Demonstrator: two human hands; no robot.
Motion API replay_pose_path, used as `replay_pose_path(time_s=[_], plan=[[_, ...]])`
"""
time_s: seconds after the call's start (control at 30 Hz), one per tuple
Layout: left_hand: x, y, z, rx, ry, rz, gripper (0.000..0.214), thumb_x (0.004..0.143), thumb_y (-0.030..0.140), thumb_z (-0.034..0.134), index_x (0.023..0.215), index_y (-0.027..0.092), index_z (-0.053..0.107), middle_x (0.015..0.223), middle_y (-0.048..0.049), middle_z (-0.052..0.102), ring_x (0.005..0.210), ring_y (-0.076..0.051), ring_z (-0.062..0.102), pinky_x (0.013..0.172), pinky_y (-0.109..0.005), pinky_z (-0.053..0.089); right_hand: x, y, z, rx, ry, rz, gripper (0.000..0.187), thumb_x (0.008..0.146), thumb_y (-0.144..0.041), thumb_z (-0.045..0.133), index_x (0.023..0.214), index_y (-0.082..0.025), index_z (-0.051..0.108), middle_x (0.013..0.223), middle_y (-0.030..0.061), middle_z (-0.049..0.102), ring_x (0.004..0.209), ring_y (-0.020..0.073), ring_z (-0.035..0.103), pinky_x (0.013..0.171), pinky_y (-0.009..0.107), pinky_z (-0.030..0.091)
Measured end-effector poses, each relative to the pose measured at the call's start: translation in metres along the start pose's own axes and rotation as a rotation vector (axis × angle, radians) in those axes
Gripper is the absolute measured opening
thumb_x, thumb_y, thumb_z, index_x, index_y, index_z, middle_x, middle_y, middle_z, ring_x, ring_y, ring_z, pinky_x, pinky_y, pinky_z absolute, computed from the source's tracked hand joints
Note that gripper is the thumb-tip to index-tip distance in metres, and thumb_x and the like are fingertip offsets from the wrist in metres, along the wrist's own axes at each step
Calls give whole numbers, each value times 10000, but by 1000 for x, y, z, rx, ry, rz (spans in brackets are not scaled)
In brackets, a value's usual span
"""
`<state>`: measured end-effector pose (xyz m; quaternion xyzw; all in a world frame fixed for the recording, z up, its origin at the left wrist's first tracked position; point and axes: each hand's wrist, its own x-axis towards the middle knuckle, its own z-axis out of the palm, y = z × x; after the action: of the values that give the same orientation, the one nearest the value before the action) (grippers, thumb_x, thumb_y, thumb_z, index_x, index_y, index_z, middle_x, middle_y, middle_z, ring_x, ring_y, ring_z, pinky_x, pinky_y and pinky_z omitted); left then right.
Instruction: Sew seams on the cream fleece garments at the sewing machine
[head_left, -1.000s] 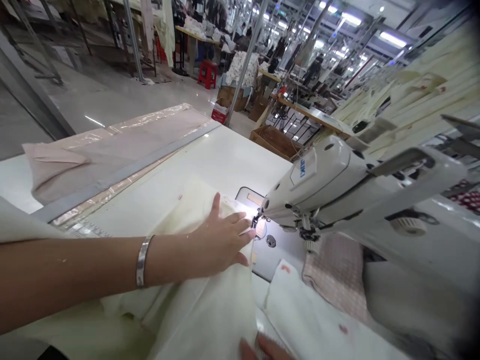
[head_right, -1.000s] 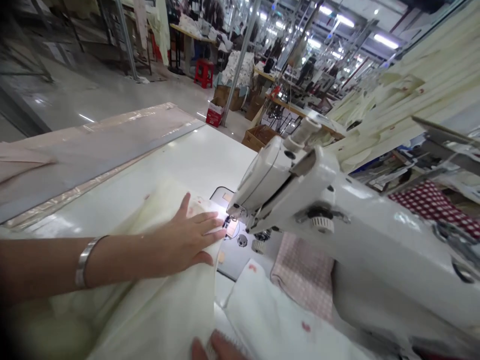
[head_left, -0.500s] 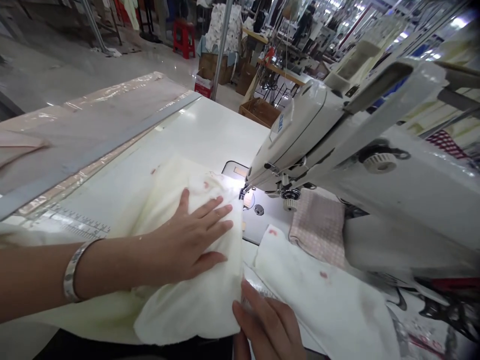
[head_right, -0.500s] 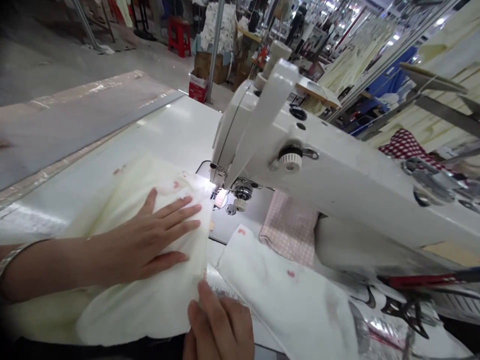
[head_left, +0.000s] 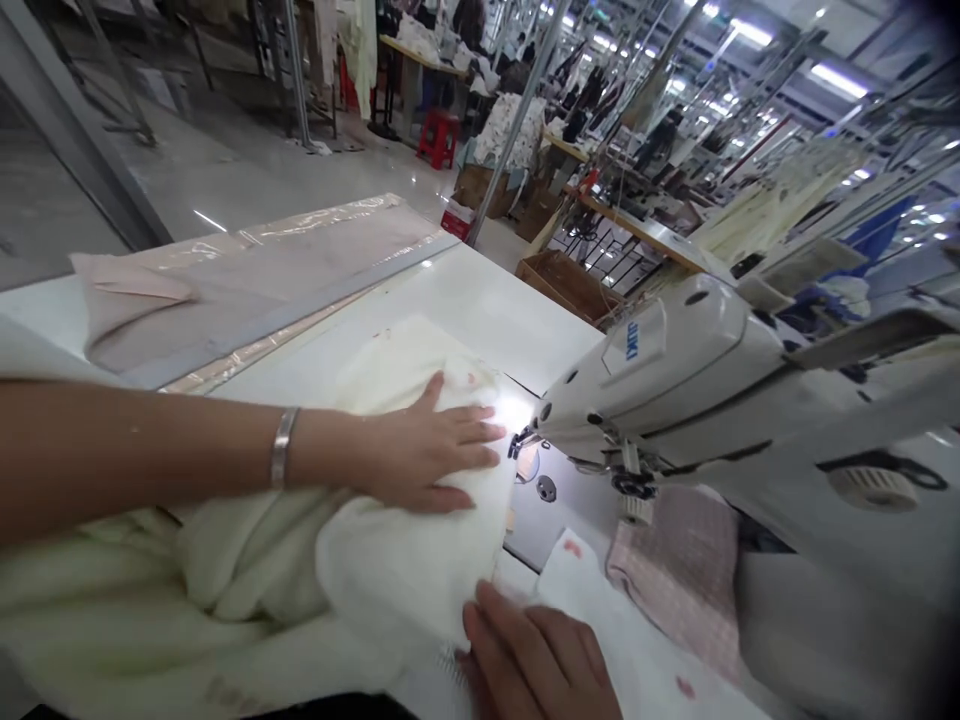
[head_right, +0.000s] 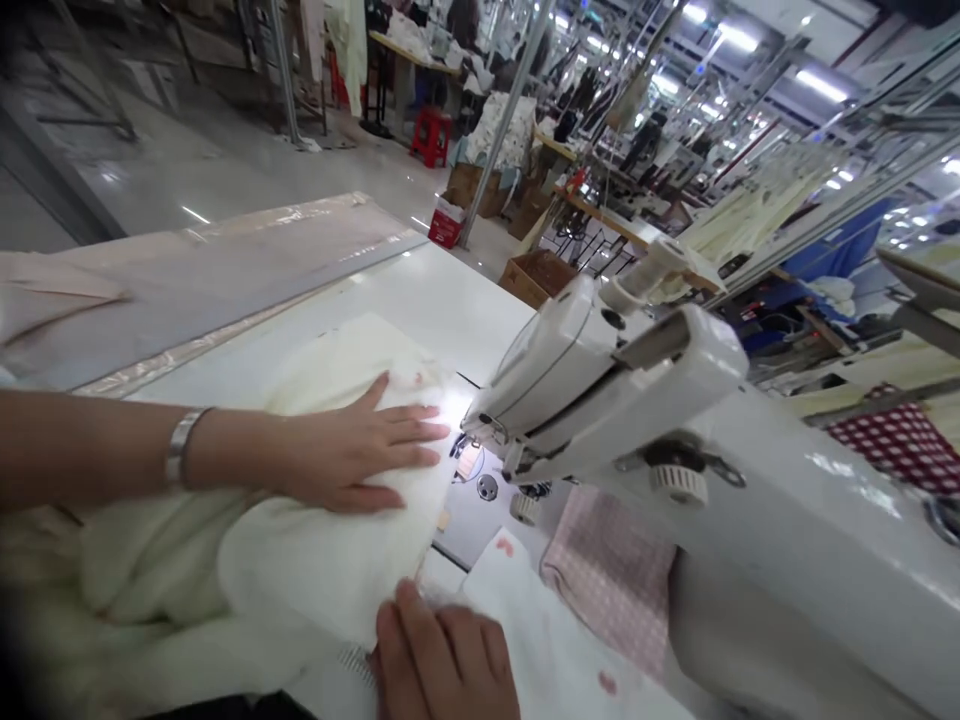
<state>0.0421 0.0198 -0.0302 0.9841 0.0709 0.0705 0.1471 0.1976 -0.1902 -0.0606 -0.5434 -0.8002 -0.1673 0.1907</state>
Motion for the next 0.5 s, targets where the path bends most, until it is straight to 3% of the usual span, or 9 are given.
replay_pose_path(time_s=[0.13, 0.27, 0.5], plan=[[24, -41, -9, -18, -20, 85, 411, 917, 412, 482, 1293, 245, 479, 1480, -107, 364, 1390, -286, 277, 1085, -639, 29, 32, 26, 7, 51, -31, -35, 201, 906, -193, 468, 1022, -173, 631, 1022, 45, 706, 740, 173, 552, 625, 338, 362], [45, -67, -10, -20, -12, 123, 416, 901, 392, 500, 1291, 245, 495, 1465, -104, 391, 1379, -307, 296, 1081, -632, 93, 57, 45, 13, 68, -12, -32, 208, 914, -198, 455, 998, -159, 641, 968, 71, 678, 748, 168, 543, 628, 313, 391], [80, -101, -20, 37, -9, 99, 370, 895, 362, 513, 1246, 247, 538, 1452, -105, 409, 1371, -300, 306, 1075, -648, 130, 67, 60, 26, 18, 28, 74, 265, 955, -256, 405, 992, -149, 645, 834, 74, 570, 722, 151, 514, 639, 268, 428]])
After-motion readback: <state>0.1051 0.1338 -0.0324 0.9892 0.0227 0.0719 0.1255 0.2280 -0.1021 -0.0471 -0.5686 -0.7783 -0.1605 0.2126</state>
